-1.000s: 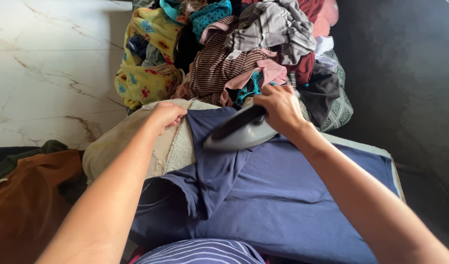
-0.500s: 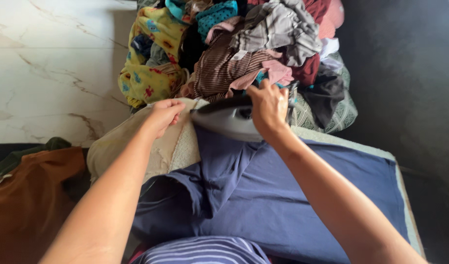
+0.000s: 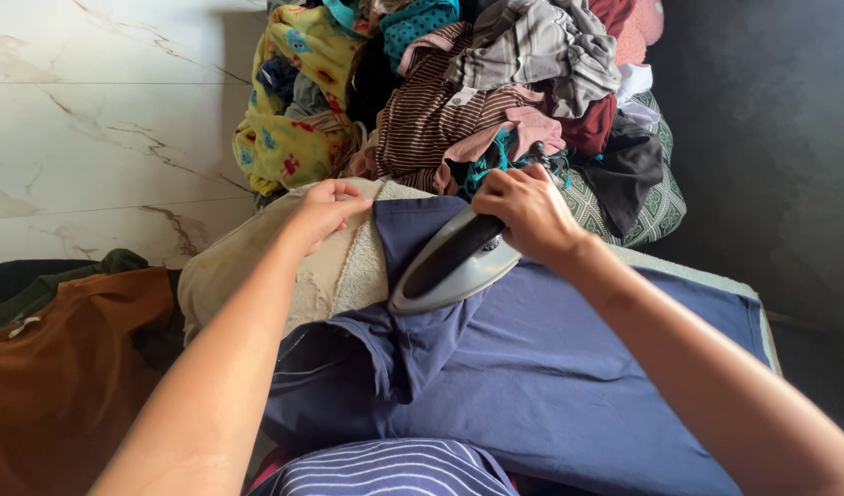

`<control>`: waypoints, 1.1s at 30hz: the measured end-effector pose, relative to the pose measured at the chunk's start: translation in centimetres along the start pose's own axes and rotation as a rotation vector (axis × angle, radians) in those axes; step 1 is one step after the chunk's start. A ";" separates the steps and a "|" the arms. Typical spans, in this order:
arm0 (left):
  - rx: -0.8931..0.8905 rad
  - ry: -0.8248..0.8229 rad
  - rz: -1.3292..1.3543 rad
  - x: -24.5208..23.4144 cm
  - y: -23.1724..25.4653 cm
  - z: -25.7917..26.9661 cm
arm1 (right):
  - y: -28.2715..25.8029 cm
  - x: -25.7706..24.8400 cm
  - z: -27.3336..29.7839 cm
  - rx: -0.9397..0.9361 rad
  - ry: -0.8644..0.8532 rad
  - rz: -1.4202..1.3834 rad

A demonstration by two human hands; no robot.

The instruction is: The person irons a dark blue t-shirt on a small ironing board, smoothing the fabric and using a steam iron to remove wrinkles. They repeatedly adjust the shirt's position and flip it over to iron different sections.

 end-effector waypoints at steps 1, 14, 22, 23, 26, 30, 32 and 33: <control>-0.005 0.001 -0.011 0.0 -0.1 0.0 | -0.5 0.2 0.2 0.049 0.039 0.017; 0.243 0.257 0.444 -1.7 -2.2 0.8 | -3.5 0.6 -0.3 0.380 -0.386 -0.056; 0.844 0.718 -0.446 5.8 4.9 13.0 | -6.0 0.6 -1.9 0.613 -0.347 -0.129; 0.800 0.714 -0.478 6.1 5.3 13.4 | -6.2 0.8 -2.8 0.624 -0.332 -0.124; 0.705 0.671 -0.506 6.4 5.4 13.5 | -6.1 1.5 -3.9 0.664 -0.313 -0.110; 0.655 0.530 -0.702 7.1 4.0 13.8 | -5.1 0.8 -2.0 0.616 -0.256 -0.056; 0.557 0.439 -0.804 7.5 3.0 13.8 | -4.2 0.0 0.1 0.666 -0.317 -0.039; 0.573 0.405 -0.815 7.8 2.8 13.5 | -3.6 -0.3 1.3 0.753 -0.415 -0.049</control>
Point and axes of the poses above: each hand's wrist, its own z-axis away from the middle knuckle, its own x-axis out of the palm, y = z × x, the point moved 3 cm from there along -z, towards the middle knuckle, and after that the axes turned 2 degrees about z, right-handed, at the moved point
